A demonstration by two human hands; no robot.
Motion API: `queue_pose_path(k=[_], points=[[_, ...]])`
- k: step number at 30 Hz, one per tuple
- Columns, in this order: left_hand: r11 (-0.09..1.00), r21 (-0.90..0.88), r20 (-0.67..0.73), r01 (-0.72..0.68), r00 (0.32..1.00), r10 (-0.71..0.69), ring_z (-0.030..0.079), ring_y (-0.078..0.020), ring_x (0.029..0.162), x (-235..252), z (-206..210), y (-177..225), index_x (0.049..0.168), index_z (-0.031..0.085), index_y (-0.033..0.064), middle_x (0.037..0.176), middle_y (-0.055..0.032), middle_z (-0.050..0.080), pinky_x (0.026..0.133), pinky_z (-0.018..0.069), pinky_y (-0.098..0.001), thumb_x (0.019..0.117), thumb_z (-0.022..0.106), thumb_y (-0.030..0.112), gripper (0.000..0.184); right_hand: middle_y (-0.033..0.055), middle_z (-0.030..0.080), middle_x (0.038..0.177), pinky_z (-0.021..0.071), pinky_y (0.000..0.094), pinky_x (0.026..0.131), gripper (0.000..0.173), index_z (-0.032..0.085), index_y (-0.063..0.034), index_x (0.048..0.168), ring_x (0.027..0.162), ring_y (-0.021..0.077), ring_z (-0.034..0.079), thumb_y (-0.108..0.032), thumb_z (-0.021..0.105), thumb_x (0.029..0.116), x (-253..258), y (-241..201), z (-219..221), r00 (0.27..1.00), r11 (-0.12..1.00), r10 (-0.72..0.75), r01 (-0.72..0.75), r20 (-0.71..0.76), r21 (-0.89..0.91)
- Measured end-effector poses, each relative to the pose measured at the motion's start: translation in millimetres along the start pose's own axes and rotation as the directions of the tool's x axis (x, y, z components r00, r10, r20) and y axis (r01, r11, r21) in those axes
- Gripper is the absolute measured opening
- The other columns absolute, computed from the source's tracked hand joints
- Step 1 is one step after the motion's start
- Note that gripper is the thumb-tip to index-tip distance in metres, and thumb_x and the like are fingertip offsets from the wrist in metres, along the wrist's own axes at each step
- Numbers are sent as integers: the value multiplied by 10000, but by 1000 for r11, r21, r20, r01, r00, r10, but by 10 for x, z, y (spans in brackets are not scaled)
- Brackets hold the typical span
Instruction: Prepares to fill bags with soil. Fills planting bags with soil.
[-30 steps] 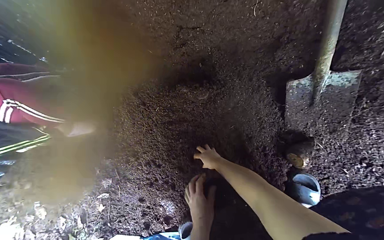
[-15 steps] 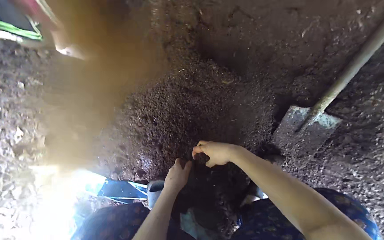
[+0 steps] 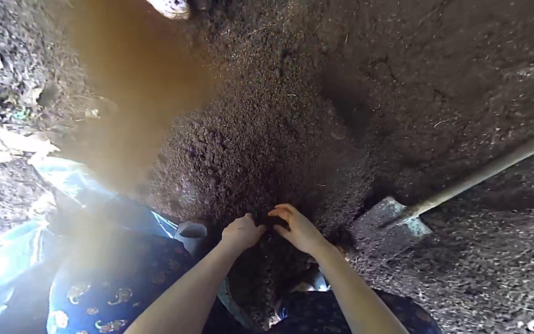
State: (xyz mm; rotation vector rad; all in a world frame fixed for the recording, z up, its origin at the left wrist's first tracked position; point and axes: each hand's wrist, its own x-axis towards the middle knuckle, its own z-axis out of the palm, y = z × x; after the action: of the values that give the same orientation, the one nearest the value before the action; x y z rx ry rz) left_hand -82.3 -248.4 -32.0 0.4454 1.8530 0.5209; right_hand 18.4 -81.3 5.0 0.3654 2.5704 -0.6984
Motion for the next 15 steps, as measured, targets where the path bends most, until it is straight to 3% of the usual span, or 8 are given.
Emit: queue_pose_path(k=[3,5,7,9,12,15], points=[[1000,0,21,9,1000,-9,577,-393,1307,-12,41,-27,1437,532,59,1387,-217,605,1038,450,-654,1018,478,621,704,46,303,1672,459,416,1106,635,453,-217,1559,1431,255,450,-65,535,948,-226,-14,6,996,999,31,-33,-84,-12],[1000,6,31,12,999,-12,581,-386,1303,-19,67,-17,1399,566,54,1379,-215,610,1030,453,-655,1031,444,618,684,-17,173,1720,478,419,1086,754,262,-242,1642,1434,225,458,-31,505,960,-279,-49,93,994,992,109,-108,21,-60],[1000,20,34,-5,999,4,589,-384,1289,-16,83,22,1359,587,38,1363,-220,614,1015,463,-646,1078,393,513,585,-41,70,1736,516,451,1035,801,152,-252,1663,1385,223,522,-20,491,975,-250,-66,247,976,982,168,-153,140,-110],[998,46,33,-41,999,40,593,-386,1278,-11,105,77,1339,582,23,1346,-226,616,1006,472,-631,1108,351,374,480,-44,39,1738,540,488,995,803,138,-249,1664,1339,243,571,-27,494,979,-211,-76,382,961,973,203,-176,187,-152],[996,53,20,-66,998,65,604,-381,1262,-29,171,82,1338,574,14,1326,-230,623,1008,483,-603,1118,337,320,445,-50,44,1738,563,510,928,788,138,-253,1665,1258,267,629,-49,481,985,-195,-83,496,951,955,241,-196,194,-224],[999,-4,-17,-48,999,48,624,-372,1230,-55,191,67,1319,596,46,1291,-213,645,982,494,-609,1107,369,369,448,-59,72,1735,527,507,1010,745,218,-264,1652,1363,247,550,-54,488,990,-219,-95,317,953,967,212,-173,217,-185]])
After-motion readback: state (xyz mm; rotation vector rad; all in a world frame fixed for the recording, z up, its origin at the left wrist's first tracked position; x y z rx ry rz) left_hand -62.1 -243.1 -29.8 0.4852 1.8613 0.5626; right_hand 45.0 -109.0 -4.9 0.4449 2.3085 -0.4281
